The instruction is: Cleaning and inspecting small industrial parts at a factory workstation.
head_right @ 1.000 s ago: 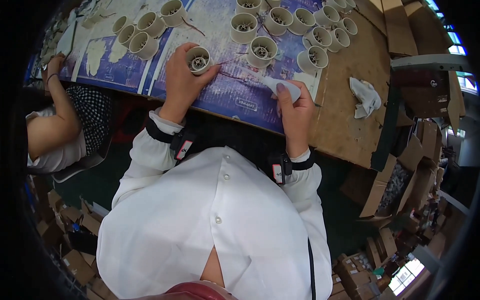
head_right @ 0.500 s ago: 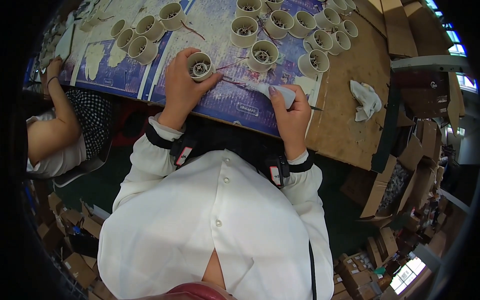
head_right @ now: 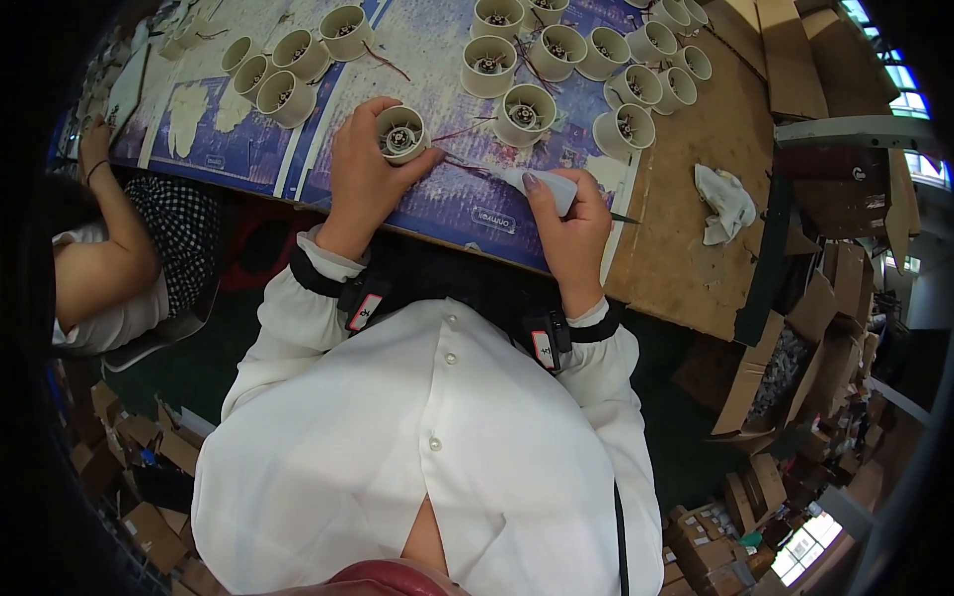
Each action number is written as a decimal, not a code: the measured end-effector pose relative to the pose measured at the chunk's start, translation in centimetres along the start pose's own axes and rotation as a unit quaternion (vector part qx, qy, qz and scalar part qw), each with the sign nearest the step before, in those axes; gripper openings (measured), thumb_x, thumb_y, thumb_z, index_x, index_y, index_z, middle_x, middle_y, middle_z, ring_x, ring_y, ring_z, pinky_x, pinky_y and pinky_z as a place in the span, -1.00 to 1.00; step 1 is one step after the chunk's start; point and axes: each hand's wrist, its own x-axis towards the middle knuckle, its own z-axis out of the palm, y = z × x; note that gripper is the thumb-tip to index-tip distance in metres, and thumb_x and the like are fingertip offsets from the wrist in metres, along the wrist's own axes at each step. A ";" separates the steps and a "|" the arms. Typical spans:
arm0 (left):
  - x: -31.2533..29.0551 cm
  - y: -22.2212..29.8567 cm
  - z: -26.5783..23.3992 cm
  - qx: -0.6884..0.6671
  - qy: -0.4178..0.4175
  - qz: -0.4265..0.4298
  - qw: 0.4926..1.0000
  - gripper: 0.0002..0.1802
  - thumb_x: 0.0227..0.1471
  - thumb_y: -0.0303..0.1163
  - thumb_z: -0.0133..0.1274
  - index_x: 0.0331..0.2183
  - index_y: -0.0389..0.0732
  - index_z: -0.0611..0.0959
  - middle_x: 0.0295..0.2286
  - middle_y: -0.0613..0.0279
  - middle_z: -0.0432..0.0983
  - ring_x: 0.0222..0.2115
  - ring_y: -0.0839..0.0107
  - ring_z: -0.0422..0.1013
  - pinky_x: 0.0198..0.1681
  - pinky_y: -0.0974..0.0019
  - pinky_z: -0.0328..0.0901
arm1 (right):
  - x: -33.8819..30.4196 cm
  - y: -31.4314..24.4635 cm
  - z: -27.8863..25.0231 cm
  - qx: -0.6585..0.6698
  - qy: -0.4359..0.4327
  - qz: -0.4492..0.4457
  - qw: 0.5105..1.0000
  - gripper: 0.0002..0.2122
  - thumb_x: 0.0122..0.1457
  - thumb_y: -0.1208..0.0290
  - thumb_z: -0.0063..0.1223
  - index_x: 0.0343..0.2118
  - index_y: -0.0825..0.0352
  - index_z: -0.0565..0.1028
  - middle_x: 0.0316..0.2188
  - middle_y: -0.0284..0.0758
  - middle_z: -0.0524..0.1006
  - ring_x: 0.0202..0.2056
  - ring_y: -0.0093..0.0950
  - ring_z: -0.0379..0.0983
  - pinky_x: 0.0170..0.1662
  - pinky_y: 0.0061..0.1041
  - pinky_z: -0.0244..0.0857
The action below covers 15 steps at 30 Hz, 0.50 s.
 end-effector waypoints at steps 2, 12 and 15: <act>-0.1 -0.1 0.1 0.002 0.001 0.000 1.000 -0.29 -0.26 -0.17 0.44 -0.08 -0.19 0.47 -0.29 0.11 0.51 -0.22 0.10 0.40 -0.10 0.09 0.21 | 0.0 0.0 0.1 -0.003 -0.002 0.001 1.000 -0.84 0.22 0.37 0.19 -0.29 0.34 0.49 -0.49 -0.52 0.47 -0.45 -0.75 0.32 -0.36 -0.72 0.22; -0.1 0.0 -0.1 0.014 0.010 0.010 1.000 -0.29 -0.29 -0.21 0.46 -0.10 -0.21 0.47 -0.23 0.10 0.50 -0.21 0.08 0.43 -0.13 0.13 0.29 | -0.4 -0.3 -0.2 0.000 0.005 0.006 1.000 -0.84 0.23 0.36 0.17 -0.27 0.34 0.50 -0.49 -0.51 0.47 -0.44 -0.74 0.31 -0.36 -0.71 0.20; -0.1 0.1 -0.1 0.013 0.008 0.007 1.000 -0.28 -0.28 -0.21 0.46 -0.10 -0.22 0.47 -0.23 0.10 0.50 -0.21 0.07 0.42 -0.12 0.13 0.29 | -0.5 -0.3 -0.3 0.002 0.008 0.008 1.000 -0.84 0.23 0.36 0.17 -0.27 0.34 0.50 -0.49 -0.51 0.47 -0.44 -0.74 0.31 -0.35 -0.71 0.20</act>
